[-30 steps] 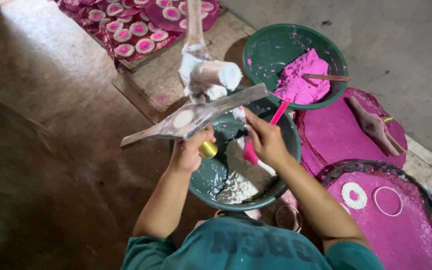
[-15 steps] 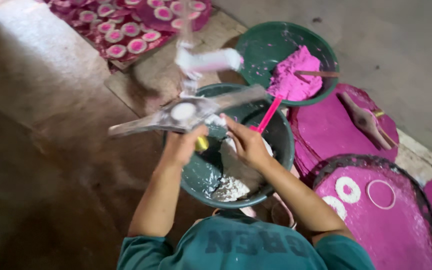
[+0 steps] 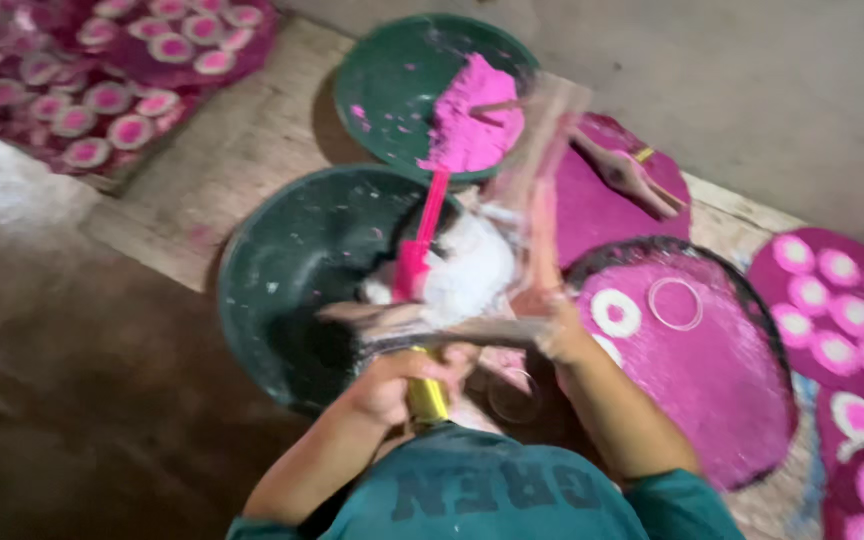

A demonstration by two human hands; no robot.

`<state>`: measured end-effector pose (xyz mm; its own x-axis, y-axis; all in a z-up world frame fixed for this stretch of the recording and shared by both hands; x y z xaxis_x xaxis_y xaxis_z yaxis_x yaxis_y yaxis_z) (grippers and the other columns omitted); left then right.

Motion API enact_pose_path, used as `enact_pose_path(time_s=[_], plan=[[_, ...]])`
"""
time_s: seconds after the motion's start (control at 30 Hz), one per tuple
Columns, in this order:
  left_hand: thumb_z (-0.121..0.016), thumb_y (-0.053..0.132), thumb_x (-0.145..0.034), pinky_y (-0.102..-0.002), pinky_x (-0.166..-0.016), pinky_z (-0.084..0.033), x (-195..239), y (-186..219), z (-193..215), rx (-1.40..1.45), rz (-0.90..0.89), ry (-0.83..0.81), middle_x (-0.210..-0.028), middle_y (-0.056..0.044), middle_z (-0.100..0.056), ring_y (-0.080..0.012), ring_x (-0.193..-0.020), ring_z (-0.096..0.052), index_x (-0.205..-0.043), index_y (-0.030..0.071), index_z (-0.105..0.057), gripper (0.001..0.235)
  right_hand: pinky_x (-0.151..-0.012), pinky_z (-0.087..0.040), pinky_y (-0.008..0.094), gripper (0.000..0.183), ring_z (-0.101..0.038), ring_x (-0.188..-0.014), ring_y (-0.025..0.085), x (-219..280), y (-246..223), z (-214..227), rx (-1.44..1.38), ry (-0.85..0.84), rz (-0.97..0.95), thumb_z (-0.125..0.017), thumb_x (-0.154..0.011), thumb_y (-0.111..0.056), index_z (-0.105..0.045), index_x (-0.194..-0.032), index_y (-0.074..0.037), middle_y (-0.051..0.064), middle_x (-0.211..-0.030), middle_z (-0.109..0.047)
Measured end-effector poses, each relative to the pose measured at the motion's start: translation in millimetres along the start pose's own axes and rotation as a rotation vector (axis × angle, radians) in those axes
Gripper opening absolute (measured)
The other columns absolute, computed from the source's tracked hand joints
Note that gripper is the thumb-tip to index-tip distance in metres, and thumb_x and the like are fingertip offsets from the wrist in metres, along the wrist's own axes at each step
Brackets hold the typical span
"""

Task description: The person uses a wooden mallet and a circular metal mold to press white powder into a pink glittery base, forming round two-toned decorations. The person repeatedly cleans the mold with a pink spatula between presses and arranges the finished pieces on a tray.

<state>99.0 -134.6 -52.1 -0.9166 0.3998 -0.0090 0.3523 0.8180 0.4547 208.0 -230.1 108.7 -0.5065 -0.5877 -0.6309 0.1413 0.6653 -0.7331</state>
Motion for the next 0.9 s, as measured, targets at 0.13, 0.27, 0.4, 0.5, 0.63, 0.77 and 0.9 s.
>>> enact_pose_path(time_s=[0.13,0.27,0.4,0.5,0.63,0.77,0.9], plan=[[-0.071,0.007,-0.071,-0.033,-0.09,-0.054,-65.2,-38.9,-80.1,-0.255,0.202,0.126,-0.113,-0.004,-0.069,-0.017,-0.105,-0.066,-0.126,0.009,-0.063,0.055,-0.093,-0.057,0.044,0.113,-0.056,-0.124,0.032,30.9,-73.0,44.5,0.096,0.15,-0.015,-0.086,-0.078,-0.037,-0.015,-0.159,-0.003,0.02,-0.162,-0.03],[-0.078,0.027,-0.073,-0.039,-0.081,-0.054,-95.8,-16.6,-143.0,-1.244,0.229,0.121,-0.102,-0.009,-0.073,-0.027,-0.094,-0.069,-0.116,0.013,-0.067,0.046,-0.077,-0.065,0.043,0.089,-0.072,-0.107,0.037,69.3,-154.9,73.5,0.375,0.185,-0.052,-0.076,-0.087,-0.028,-0.028,-0.158,-0.004,0.032,-0.149,-0.046],[-0.08,0.037,-0.073,-0.042,-0.077,-0.055,-117.4,-39.7,-169.8,-1.679,0.397,0.08,-0.092,-0.009,-0.075,-0.0297,-0.086,-0.073,-0.117,0.019,-0.067,0.049,-0.076,-0.065,0.037,0.074,-0.078,-0.1,0.031,121.7,-205.0,44.3,0.821,-0.121,0.179,-0.068,-0.094,-0.015,-0.035,-0.158,-0.031,0.037,-0.137,-0.056],[-0.075,0.04,-0.081,-0.042,-0.076,-0.057,-128.8,-76.7,-188.0,-1.564,0.252,-0.065,-0.093,-0.009,-0.074,-0.0272,-0.089,-0.075,-0.12,0.016,-0.064,0.047,-0.089,-0.065,0.054,0.074,-0.072,-0.111,0.044,159.6,-221.6,29.1,1.106,-0.224,0.239,-0.066,-0.095,-0.028,-0.033,-0.161,-0.033,0.033,-0.135,-0.058],[-0.068,0.04,-0.093,-0.04,-0.082,-0.058,-151.3,-157.0,-198.7,-1.301,0.216,-0.332,-0.105,-0.006,-0.073,-0.0246,-0.097,-0.074,-0.121,0.014,-0.065,0.038,-0.104,-0.06,0.052,0.073,-0.068,-0.126,0.046,189.0,-221.9,54.1,1.067,-0.092,0.026,-0.061,-0.103,-0.021,-0.025,-0.166,-0.027,0.032,-0.144,-0.057],[-0.076,0.034,-0.087,-0.04,-0.08,-0.056,-194.2,-184.7,-189.8,-1.517,0.144,-0.404,-0.105,-0.011,-0.073,-0.026,-0.094,-0.072,-0.122,0.013,-0.067,0.042,-0.12,-0.04,0.05,0.091,-0.045,-0.147,0.04,227.1,-237.6,107.0,0.898,0.147,-0.176,-0.067,-0.104,-0.039,-0.009,-0.169,-0.016,0.029,-0.162,-0.035],[-0.079,0.03,-0.085,-0.037,-0.081,-0.058,-225.6,-191.8,-176.4,-1.59,0.176,-0.356,-0.099,-0.012,-0.076,-0.0241,-0.09,-0.074,-0.113,0.011,-0.071,0.035,-0.122,-0.033,0.048,0.103,-0.039,-0.15,0.036,294.8,-204.9,154.1,0.217,0.049,-0.787,-0.076,-0.093,-0.044,-0.014,-0.165,-0.006,0.025,-0.162,-0.034]])
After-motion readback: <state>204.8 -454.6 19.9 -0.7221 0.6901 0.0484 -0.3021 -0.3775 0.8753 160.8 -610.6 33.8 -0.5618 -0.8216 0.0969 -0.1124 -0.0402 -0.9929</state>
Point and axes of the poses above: each hand's wrist, its own x-axis away from the middle knuckle, its own z-axis out of the back of the hand, y = z × x, the point moved 9 cm from there along -x, towards the middle knuckle
